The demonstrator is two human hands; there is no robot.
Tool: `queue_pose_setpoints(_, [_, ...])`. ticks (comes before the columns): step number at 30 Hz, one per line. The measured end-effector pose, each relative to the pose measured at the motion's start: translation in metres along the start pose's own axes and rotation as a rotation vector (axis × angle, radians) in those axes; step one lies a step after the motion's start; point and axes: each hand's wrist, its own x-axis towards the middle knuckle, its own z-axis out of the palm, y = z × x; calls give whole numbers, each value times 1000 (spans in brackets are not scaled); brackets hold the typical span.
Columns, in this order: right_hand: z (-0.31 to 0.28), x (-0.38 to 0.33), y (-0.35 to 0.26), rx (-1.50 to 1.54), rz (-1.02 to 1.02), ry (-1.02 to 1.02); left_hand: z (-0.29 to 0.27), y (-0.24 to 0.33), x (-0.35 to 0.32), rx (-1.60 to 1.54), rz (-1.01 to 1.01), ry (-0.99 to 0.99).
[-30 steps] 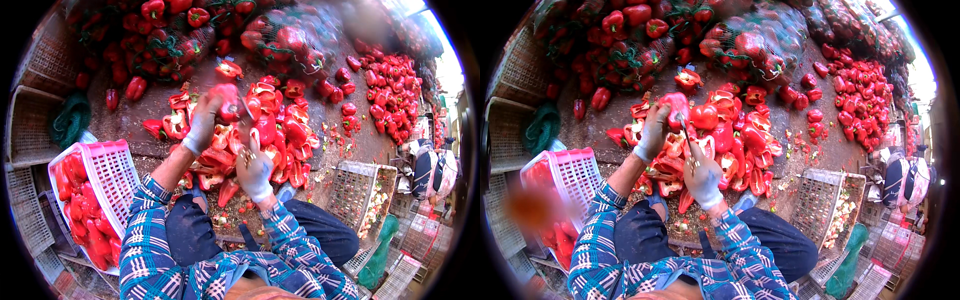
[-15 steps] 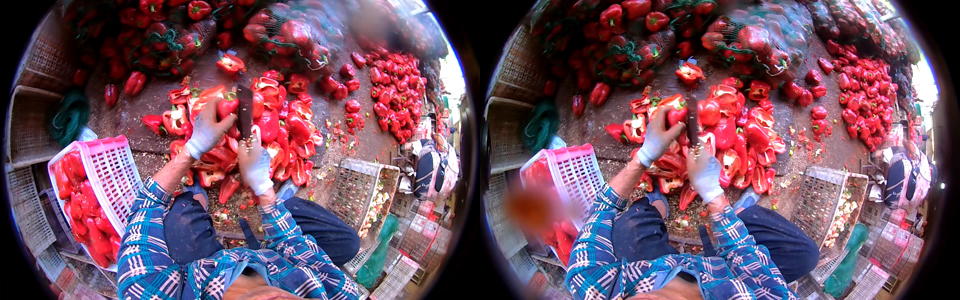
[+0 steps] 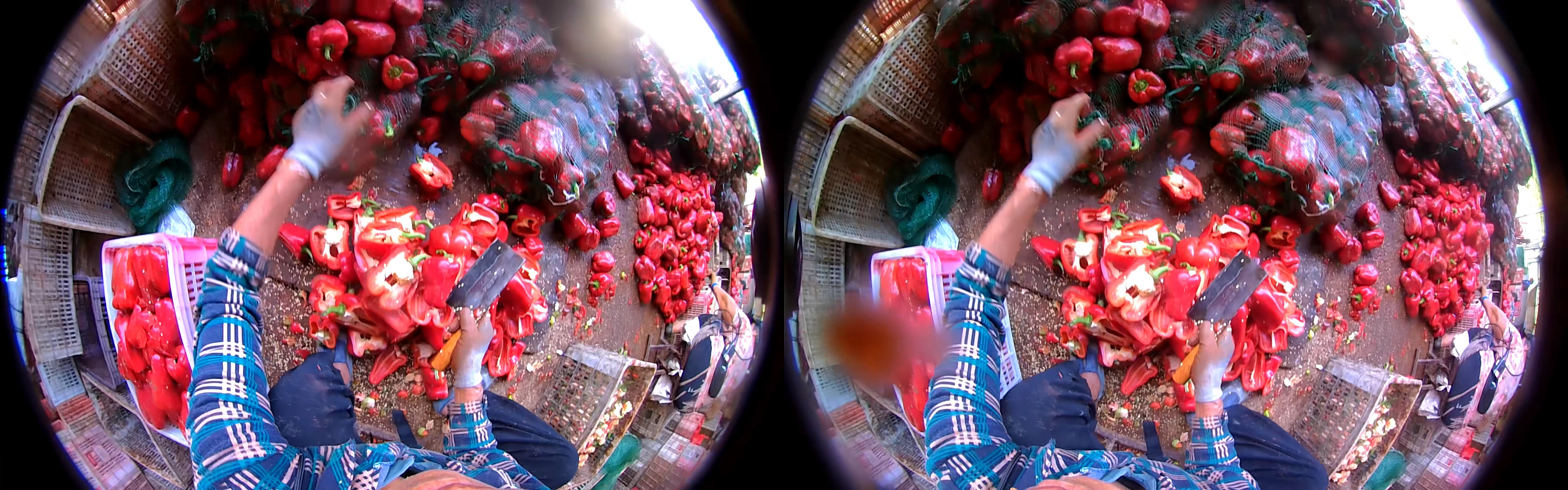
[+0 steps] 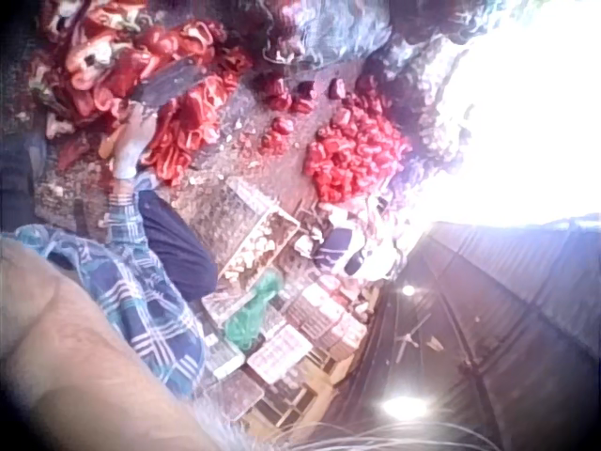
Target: The person sits on the floor and cuts red bell peppers with a large knife, removing the stems and seeds, then places the cut peppers into a white plastic crate.
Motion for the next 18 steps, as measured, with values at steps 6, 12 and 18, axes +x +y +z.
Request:
queue_pose_setpoints(6, [3,8,-5,-18,60,-7,28,-63,148,304,-463,-153])
queue_pose_setpoints(12, [-2,17,2,-123,30,-40,55,-88,189,74,-648,-316])
queue_pose_setpoints(18, [-1,28,17,-187,-7,-92,41,-91,103,-639,-426,-284])
